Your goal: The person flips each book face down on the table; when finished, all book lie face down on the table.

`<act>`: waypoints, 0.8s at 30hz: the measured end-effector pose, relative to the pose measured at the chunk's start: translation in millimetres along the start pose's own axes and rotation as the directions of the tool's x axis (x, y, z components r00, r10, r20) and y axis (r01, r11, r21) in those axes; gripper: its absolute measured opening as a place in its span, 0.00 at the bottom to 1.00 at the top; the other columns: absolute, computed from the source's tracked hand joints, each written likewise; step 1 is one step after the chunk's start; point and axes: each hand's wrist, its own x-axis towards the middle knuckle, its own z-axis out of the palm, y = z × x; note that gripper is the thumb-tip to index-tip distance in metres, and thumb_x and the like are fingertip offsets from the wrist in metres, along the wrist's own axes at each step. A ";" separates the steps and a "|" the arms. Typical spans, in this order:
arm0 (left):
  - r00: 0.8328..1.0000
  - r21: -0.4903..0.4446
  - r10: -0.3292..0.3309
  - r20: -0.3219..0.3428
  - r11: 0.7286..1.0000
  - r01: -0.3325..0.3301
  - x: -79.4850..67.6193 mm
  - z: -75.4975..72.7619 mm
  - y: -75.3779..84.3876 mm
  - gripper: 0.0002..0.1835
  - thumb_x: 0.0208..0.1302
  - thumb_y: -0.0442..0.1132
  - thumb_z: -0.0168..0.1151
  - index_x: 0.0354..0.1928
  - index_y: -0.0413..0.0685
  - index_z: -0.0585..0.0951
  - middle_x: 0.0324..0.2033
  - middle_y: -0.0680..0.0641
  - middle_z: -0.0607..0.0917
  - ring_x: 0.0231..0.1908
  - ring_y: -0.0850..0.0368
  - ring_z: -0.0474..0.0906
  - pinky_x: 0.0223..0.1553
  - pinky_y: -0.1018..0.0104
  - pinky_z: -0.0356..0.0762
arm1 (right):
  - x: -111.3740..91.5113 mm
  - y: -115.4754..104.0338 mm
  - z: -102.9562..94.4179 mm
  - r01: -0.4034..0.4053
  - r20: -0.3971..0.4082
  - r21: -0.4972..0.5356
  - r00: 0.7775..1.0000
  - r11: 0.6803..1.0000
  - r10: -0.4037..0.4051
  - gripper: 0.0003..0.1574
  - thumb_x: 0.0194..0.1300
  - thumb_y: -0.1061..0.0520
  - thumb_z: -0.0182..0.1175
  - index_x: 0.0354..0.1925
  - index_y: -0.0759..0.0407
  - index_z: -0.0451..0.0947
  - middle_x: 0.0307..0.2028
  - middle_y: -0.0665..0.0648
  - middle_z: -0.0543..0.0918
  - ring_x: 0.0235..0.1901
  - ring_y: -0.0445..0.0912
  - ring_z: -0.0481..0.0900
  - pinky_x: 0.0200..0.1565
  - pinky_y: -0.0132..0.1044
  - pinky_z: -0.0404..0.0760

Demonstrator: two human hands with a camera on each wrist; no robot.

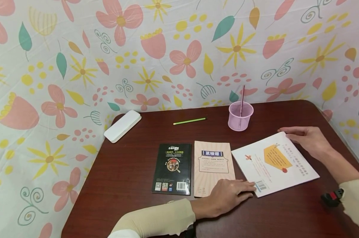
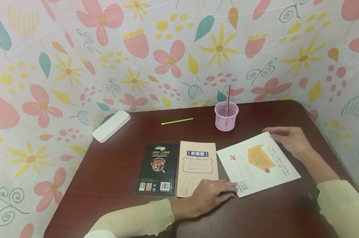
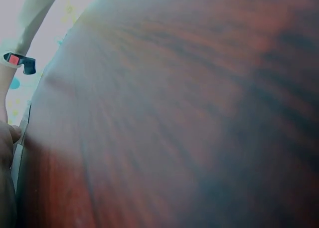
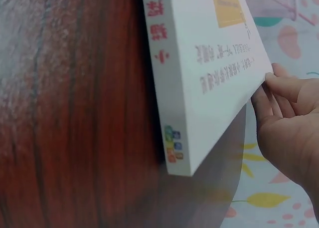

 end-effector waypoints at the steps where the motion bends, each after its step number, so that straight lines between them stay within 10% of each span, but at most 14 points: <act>1: 1.000 -0.004 0.004 0.003 1.000 -0.004 0.0 -0.1 -0.1 0.14 0.75 0.51 0.69 0.58 0.63 0.90 0.60 0.63 0.86 0.58 0.74 0.81 0.59 0.87 0.66 | 0.7 0.1 1.0 0.002 -0.001 -0.010 1.000 1.000 -0.002 0.26 0.78 0.52 0.65 0.67 0.65 0.81 0.44 0.26 0.84 0.40 0.27 0.81 0.37 0.26 0.83; 10: 0.996 -0.027 0.076 0.051 0.997 -0.075 0.8 -4.2 -1.0 0.15 0.79 0.50 0.64 0.62 0.62 0.88 0.62 0.63 0.84 0.62 0.77 0.75 0.65 0.87 0.56 | 4.6 -4.3 8.8 0.028 -0.004 -0.086 1.000 0.996 -0.029 0.21 0.77 0.60 0.64 0.63 0.66 0.83 0.59 0.68 0.86 0.38 0.30 0.82 0.35 0.29 0.84; 24: 0.996 -0.220 0.084 0.040 0.973 -0.073 2.0 -2.3 -5.1 0.18 0.74 0.48 0.71 0.62 0.57 0.88 0.58 0.60 0.88 0.60 0.80 0.76 0.56 0.89 0.67 | 10.2 -5.8 15.6 0.040 -0.038 -0.148 0.998 0.988 -0.046 0.21 0.75 0.55 0.68 0.59 0.66 0.87 0.56 0.71 0.86 0.35 0.23 0.77 0.32 0.25 0.79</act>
